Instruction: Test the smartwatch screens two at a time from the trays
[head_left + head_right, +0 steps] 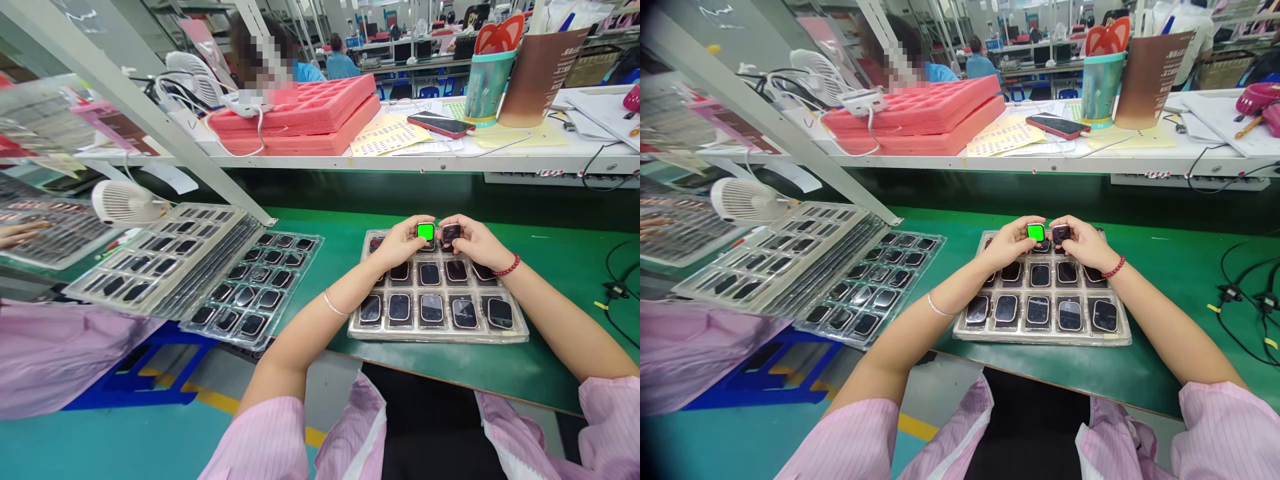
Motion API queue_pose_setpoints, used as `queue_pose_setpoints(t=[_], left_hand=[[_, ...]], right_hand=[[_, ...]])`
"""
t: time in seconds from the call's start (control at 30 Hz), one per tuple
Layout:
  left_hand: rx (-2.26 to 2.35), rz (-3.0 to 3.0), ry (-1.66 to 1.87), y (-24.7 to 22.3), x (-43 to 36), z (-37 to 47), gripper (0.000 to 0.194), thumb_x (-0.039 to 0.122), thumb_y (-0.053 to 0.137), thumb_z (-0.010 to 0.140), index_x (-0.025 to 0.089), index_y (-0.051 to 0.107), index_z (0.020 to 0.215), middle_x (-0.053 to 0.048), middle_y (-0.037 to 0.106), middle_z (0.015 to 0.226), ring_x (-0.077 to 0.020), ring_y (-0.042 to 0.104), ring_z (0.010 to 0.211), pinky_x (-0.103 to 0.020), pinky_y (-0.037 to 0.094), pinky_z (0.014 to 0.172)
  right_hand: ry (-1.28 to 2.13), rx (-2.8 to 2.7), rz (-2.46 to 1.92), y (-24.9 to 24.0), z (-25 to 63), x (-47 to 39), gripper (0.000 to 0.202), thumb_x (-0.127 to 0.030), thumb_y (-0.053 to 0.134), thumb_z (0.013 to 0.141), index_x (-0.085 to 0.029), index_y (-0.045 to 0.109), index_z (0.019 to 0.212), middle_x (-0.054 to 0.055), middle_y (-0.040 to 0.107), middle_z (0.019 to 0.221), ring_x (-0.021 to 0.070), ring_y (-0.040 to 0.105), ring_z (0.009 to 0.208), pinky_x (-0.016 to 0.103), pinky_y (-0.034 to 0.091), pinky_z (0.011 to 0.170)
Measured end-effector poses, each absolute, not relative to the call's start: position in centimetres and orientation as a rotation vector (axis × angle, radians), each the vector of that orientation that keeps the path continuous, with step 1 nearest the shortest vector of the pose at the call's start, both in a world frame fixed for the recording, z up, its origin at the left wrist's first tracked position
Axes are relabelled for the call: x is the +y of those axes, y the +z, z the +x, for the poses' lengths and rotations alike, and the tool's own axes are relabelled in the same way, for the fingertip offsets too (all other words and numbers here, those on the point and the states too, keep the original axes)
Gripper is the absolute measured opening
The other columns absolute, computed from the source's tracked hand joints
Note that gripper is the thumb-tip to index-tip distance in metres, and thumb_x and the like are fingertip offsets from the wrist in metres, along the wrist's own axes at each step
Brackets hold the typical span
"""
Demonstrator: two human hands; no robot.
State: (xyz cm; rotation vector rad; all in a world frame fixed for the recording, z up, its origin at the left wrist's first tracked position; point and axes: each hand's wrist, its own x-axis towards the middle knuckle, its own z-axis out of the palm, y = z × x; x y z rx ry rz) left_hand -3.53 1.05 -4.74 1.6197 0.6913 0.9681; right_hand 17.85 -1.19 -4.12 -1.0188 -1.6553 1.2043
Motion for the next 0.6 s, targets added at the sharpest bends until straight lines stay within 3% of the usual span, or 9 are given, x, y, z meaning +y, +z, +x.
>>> queue_pose_setpoints(t=[0.13, 0.27, 0.43, 0.6], left_hand=[[0.713, 1.582, 0.972, -4.64, 1.07, -3.65, 0.045, 0.020, 0.065, 0.077, 0.014, 0.061, 0.121, -0.012, 0.069, 0.116, -0.0195, 0.068, 0.097, -0.029, 0.055, 0.080], [0.770, 1.625, 1.012, -4.54, 1.01, -3.69, 0.051, 0.012, 0.065, 0.070, 0.015, 0.061, 0.120, -0.009, 0.070, 0.111, -0.0180, 0.066, 0.096, -0.028, 0.052, 0.083], [0.777, 1.604, 1.026, -4.39, 1.01, -3.70, 0.041, 0.017, 0.062, 0.073, 0.015, 0.062, 0.115, -0.006, 0.070, 0.095, -0.0145, 0.064, 0.081, -0.028, 0.051, 0.077], [0.780, 1.616, 1.024, -4.30, 0.93, -3.72, 0.048, 0.013, 0.063, 0.068, 0.015, 0.061, 0.116, -0.005, 0.069, 0.099, -0.0158, 0.065, 0.088, -0.028, 0.049, 0.081]], right_hand=[[1.203, -1.659, -1.024, -4.18, 17.87, -1.13, 0.044, -0.014, 0.057, 0.066, -0.021, 0.060, 0.110, 0.005, 0.073, 0.103, 0.0198, 0.069, 0.081, 0.028, 0.055, 0.057], [1.196, -1.673, -1.014, -4.19, 17.86, -1.12, 0.044, -0.014, 0.058, 0.067, -0.021, 0.061, 0.111, 0.006, 0.073, 0.106, 0.0206, 0.070, 0.084, 0.027, 0.056, 0.057], [1.191, -1.701, -1.012, -4.34, 17.83, -1.07, 0.043, -0.018, 0.059, 0.073, -0.020, 0.065, 0.115, 0.007, 0.074, 0.106, 0.0212, 0.071, 0.085, 0.028, 0.057, 0.057], [1.196, -1.710, -1.007, -4.57, 17.90, -0.95, 0.047, -0.015, 0.058, 0.071, -0.020, 0.064, 0.117, 0.007, 0.075, 0.109, 0.0212, 0.072, 0.086, 0.028, 0.058, 0.059]])
